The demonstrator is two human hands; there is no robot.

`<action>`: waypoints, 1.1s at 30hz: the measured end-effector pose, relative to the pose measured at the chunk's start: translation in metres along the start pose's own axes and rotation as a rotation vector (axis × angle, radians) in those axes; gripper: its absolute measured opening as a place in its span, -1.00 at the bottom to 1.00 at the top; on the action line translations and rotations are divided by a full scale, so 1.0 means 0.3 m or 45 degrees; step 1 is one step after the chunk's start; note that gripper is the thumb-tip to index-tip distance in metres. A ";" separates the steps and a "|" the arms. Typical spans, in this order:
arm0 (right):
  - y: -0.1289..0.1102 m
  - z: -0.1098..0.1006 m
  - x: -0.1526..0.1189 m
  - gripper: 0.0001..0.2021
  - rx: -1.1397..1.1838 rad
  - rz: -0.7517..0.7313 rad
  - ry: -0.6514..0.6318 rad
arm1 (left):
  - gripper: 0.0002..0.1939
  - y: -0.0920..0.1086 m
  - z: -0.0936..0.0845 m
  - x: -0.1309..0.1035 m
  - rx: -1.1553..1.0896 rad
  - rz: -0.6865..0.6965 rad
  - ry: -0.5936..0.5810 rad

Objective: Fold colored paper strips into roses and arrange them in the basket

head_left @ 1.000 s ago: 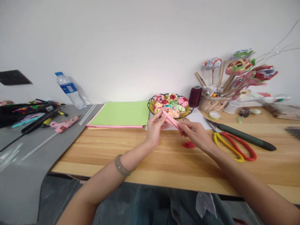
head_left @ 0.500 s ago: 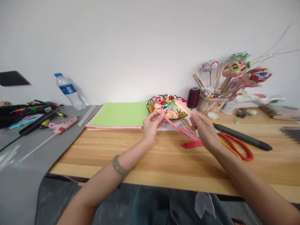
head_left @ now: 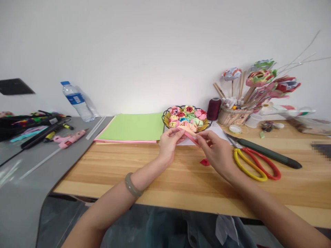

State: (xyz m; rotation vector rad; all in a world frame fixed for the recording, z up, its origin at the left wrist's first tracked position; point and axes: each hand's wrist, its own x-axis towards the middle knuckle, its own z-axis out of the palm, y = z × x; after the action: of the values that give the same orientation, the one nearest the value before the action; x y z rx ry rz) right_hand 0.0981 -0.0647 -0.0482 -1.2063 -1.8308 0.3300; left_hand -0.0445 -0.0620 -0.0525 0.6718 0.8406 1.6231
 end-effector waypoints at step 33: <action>0.042 -0.025 0.058 -0.68 0.738 0.102 -0.554 | -0.73 -0.005 0.007 -0.026 -0.005 -0.156 -0.254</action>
State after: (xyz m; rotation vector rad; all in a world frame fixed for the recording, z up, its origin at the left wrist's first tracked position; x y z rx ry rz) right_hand 0.1095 -0.0457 -0.0428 -0.8356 -1.8497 1.1558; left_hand -0.0403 -0.0691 -0.0525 0.7516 0.7185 1.4221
